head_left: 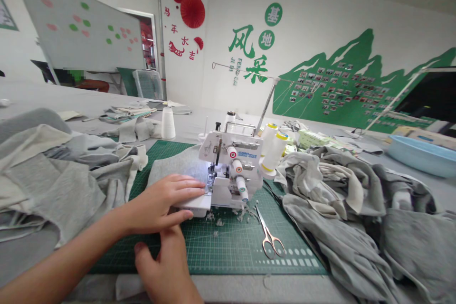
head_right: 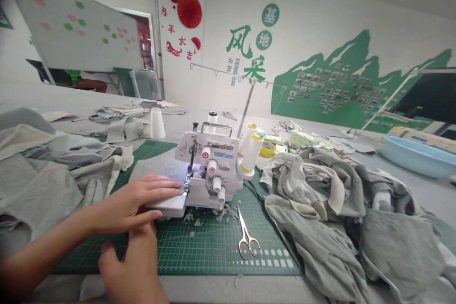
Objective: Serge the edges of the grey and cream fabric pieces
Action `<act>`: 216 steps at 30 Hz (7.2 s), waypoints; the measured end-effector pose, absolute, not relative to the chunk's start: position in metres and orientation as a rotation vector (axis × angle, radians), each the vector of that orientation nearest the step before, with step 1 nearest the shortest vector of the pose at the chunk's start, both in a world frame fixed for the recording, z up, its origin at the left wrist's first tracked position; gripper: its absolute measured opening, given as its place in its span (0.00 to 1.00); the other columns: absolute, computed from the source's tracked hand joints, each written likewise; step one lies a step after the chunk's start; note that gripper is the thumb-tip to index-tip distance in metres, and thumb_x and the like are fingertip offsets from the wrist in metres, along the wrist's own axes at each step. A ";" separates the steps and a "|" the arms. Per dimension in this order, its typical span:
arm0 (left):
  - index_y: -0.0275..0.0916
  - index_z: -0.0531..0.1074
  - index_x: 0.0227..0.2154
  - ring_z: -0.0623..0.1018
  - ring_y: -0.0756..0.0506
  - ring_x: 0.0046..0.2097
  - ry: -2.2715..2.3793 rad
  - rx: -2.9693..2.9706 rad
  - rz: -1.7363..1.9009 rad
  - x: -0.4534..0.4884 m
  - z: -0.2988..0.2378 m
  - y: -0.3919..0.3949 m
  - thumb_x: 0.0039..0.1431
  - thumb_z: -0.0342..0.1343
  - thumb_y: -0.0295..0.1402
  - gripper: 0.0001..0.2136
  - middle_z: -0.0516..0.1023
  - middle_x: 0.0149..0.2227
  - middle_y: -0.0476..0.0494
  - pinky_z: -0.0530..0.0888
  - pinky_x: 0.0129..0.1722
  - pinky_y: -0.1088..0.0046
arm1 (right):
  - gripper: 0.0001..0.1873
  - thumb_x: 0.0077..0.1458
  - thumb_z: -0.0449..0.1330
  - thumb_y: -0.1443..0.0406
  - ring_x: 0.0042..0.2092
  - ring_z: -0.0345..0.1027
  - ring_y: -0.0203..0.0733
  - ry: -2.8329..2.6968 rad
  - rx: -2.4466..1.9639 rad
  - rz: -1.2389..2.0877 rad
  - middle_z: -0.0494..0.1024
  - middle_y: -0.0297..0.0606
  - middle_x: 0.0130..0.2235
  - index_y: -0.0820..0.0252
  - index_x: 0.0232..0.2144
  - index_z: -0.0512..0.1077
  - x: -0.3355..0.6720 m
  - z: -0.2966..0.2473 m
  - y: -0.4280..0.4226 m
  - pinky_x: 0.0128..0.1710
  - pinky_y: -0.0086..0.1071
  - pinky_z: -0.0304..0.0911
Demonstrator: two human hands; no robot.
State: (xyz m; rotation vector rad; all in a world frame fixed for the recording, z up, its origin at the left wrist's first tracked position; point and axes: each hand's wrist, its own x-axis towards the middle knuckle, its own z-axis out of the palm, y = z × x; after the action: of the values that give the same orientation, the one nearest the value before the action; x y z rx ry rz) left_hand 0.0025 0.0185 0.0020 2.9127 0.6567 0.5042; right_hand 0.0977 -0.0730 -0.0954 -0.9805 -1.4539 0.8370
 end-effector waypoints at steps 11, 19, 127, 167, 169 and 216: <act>0.46 0.65 0.62 0.69 0.36 0.62 0.807 2.844 0.681 0.011 -0.012 0.004 0.60 0.59 0.43 0.27 0.70 0.62 0.40 0.65 0.61 0.56 | 0.25 0.49 0.58 0.76 0.51 0.74 0.52 -1.277 -0.922 0.835 0.81 0.43 0.49 0.57 0.49 0.78 0.104 -0.097 -0.075 0.53 0.40 0.67; 0.43 0.65 0.61 0.69 0.34 0.62 0.918 2.830 0.732 0.017 -0.019 -0.008 0.55 0.63 0.43 0.31 0.69 0.63 0.39 0.65 0.61 0.55 | 0.11 0.54 0.60 0.66 0.33 0.75 0.47 -0.969 -0.900 1.036 0.84 0.41 0.30 0.63 0.30 0.83 0.109 -0.095 -0.071 0.33 0.34 0.68; 0.40 0.63 0.62 0.70 0.36 0.62 1.345 2.807 1.054 0.053 -0.052 -0.049 0.63 0.56 0.38 0.25 0.70 0.62 0.38 0.67 0.62 0.49 | 0.12 0.63 0.53 0.64 0.35 0.75 0.44 -1.167 -0.939 0.579 0.81 0.39 0.33 0.56 0.37 0.78 0.135 -0.132 -0.103 0.33 0.30 0.68; 0.40 0.60 0.64 0.68 0.37 0.64 1.320 2.890 0.979 0.042 -0.052 -0.056 0.64 0.54 0.38 0.26 0.67 0.64 0.40 0.65 0.63 0.50 | 0.18 0.64 0.57 0.51 0.43 0.76 0.43 -0.761 -0.999 0.760 0.81 0.40 0.41 0.58 0.41 0.76 0.131 -0.144 -0.103 0.42 0.30 0.71; 0.40 0.61 0.63 0.68 0.37 0.64 1.317 2.886 0.986 0.042 -0.051 -0.053 0.65 0.54 0.39 0.25 0.68 0.64 0.40 0.66 0.63 0.50 | 0.20 0.64 0.57 0.50 0.32 0.71 0.37 -0.788 -0.986 0.786 0.77 0.33 0.29 0.58 0.31 0.75 0.131 -0.141 -0.102 0.32 0.25 0.68; 0.43 0.69 0.58 0.74 0.40 0.58 1.123 2.864 1.124 0.028 -0.046 -0.049 0.66 0.53 0.33 0.18 0.75 0.57 0.44 0.71 0.59 0.60 | 0.24 0.67 0.49 0.52 0.21 0.66 0.36 -0.989 -0.973 0.882 0.75 0.33 0.22 0.59 0.27 0.74 0.128 -0.137 -0.101 0.22 0.26 0.59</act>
State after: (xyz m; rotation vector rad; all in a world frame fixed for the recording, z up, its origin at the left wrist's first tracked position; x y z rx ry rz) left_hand 0.0276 -0.0490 -0.0462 2.8636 1.1227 1.1236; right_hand 0.1284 -0.1009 -0.1372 -0.9726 -0.9889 0.8817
